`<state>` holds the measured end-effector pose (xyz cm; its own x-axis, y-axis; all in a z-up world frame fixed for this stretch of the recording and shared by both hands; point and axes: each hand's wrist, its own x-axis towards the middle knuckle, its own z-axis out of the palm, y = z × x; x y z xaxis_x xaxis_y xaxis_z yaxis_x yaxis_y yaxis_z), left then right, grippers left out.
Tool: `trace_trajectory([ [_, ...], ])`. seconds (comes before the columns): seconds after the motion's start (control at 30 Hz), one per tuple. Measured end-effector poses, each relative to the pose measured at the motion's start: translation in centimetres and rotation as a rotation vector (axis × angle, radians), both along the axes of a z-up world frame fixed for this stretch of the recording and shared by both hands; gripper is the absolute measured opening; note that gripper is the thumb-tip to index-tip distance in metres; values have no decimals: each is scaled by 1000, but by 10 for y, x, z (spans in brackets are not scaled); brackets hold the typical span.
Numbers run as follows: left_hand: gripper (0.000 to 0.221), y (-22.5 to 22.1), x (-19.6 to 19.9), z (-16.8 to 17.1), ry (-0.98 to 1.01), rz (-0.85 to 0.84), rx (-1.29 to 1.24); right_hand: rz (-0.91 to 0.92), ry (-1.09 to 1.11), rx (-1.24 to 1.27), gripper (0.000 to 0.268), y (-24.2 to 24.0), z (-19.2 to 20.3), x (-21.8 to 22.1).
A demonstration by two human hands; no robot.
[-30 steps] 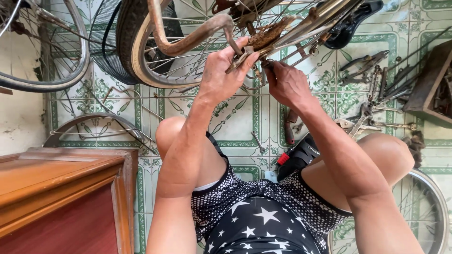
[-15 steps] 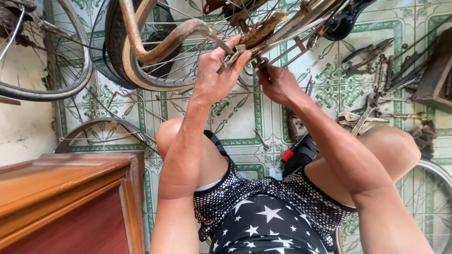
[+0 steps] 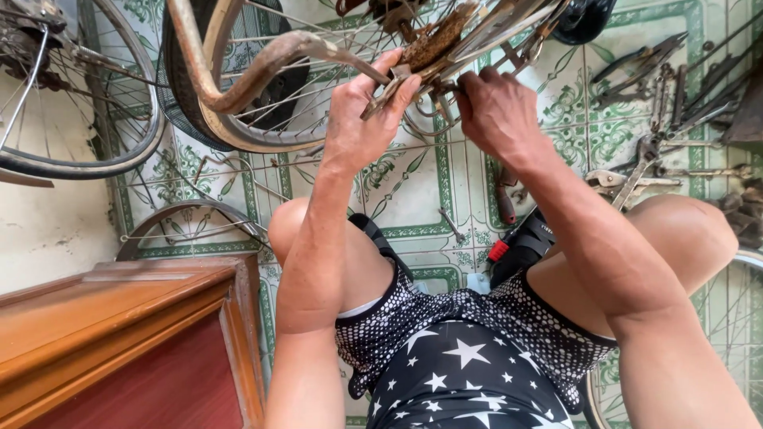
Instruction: The person holds a metal component by hand while loosening a bolt with a wrench on a bicycle wheel. They then remove the component and continue using the wrench to loosen another bolt on the axle.
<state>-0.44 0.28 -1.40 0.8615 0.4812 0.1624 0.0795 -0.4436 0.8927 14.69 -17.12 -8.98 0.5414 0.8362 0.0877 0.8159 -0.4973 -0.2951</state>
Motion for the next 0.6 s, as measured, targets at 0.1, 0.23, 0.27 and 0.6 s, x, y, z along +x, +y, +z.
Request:
trace_trajectory([
  [0.1,49,0,1,1,32,13,29,29,-64,76,27,-1,1,3],
  [0.23,48,2,1,-1,1,11,78,-44,314,-28,32,12,-2,-17],
  [0.27,48,3,1,-1,-5,8,96,-64,571,27,32,15,-1,-23],
  [0.6,43,4,2,-3,-9,-5,131,-125,834,-139,33,19,-4,-24],
])
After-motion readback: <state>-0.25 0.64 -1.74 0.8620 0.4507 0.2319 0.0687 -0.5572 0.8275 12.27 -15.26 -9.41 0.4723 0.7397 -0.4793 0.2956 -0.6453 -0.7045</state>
